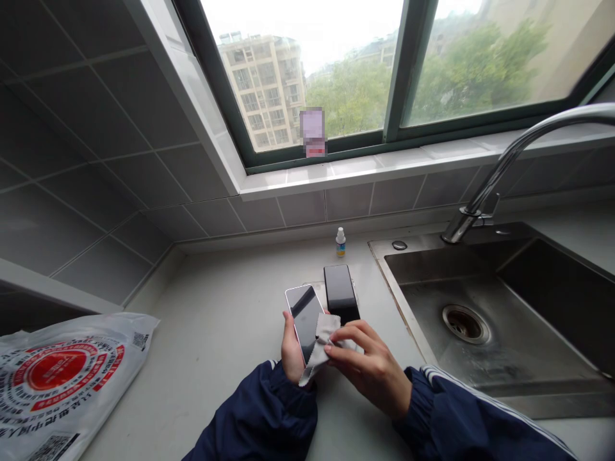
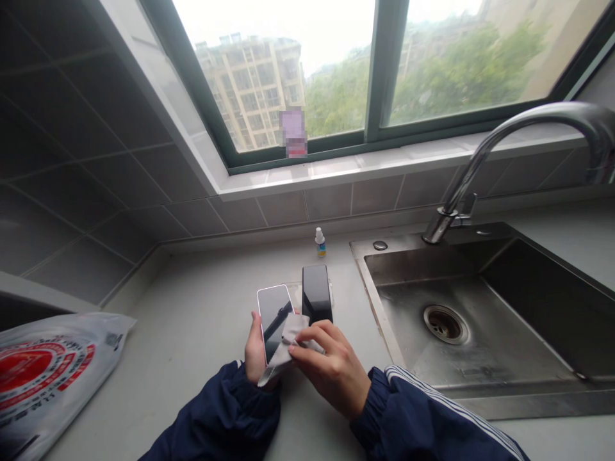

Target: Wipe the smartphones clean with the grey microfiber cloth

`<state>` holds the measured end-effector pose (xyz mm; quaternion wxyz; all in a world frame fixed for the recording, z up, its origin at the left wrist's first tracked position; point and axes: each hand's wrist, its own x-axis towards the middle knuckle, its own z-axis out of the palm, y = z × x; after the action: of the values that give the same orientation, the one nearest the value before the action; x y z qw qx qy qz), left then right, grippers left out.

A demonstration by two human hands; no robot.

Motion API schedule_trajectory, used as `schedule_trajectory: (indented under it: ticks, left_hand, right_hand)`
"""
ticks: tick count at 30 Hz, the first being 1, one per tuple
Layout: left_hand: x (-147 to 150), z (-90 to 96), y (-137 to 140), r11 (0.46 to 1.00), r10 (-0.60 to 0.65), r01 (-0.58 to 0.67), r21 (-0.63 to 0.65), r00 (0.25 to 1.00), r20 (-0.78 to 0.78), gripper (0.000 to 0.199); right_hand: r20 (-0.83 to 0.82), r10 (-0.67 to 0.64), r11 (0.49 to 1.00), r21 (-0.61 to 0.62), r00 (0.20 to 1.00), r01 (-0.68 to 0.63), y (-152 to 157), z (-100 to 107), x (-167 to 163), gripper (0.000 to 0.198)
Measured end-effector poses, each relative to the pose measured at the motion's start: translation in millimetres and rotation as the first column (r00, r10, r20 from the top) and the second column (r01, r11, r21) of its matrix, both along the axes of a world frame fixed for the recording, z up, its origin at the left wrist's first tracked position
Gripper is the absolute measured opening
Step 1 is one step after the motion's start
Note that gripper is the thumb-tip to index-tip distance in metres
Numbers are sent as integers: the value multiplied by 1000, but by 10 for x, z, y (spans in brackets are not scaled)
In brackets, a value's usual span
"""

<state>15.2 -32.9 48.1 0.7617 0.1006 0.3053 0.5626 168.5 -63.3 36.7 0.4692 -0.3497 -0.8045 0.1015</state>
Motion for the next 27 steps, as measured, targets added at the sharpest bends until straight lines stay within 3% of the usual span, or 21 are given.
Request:
schedule_trajectory:
  ticks: [8,11,14,17,21,24,27]
  left_hand:
    - [100,-162,-142,976,-172,186,-116,978,119,64]
    - [98,-123,-141,973,-192,210,-99,968,164,68]
    - [57,-2,-91,981,-166,177,-79,978,126,71]
    - [0,103,-25,999,-38,38,-9,999,18,67]
    - [-18,92,-12,999,-18,19,29,999,-32,66]
    - [31,4,-68,993,-93,99,-68,992,79,65]
    - [89,-59,-123,942,-214,271,-200,940,264,67]
  right_hand:
    - [-25,74,997,-11,997,-74,-150,15,-129,20]
    - [-3,61,998,11,998,-60,-133,33,-102,21]
    - [24,34,999,19,999,-34,-44,28,-18,22]
    - [26,0,1000,19,1000,-1,59,-13,72,22]
    - [17,-15,1000,23,1000,15,75,-51,79,21]
    - [14,30,999,13,999,-30,-13,-15,-11,22]
    - [12,77,996,39,997,-78,-95,44,-96,22]
